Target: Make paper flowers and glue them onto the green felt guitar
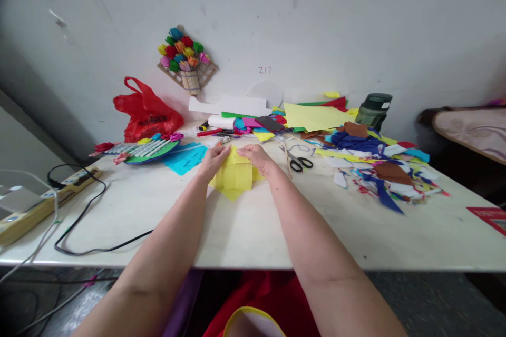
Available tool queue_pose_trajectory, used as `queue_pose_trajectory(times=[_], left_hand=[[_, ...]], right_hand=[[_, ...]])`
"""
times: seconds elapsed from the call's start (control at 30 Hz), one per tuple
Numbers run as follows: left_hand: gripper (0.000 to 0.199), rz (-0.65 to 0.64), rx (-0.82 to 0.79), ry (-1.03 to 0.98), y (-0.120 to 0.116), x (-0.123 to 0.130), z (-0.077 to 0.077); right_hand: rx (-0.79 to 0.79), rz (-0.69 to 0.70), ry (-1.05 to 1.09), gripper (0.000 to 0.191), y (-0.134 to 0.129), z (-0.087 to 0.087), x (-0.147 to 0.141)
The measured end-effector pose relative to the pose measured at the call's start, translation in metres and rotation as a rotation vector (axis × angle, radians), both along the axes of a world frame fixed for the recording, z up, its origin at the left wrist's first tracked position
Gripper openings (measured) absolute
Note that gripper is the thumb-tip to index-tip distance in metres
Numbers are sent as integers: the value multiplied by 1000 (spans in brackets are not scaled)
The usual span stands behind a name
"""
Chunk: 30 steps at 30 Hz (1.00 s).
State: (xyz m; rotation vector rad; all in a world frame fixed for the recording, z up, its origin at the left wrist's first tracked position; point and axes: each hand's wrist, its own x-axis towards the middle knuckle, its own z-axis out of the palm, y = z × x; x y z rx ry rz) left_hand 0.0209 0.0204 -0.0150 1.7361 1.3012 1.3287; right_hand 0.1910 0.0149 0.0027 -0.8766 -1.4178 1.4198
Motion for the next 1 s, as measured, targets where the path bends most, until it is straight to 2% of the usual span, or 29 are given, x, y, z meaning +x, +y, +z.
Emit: queue_pose_trajectory(times=[0.23,0.37,0.6,1.0], left_hand=[[48,-6,41,90,-2,1,3],[42,-9,39,68,-3,3,3],[32,21,92,-2,-8,7,8],[37,14,92,88,-7,5,7]], right_hand=[[72,-116,-47,22,-1,2,-2],[89,-146,-66,21,-2,3,-3],[85,-165,-65,21,-2,2,-4],[160,-153,-138,13,1,-1,-7]])
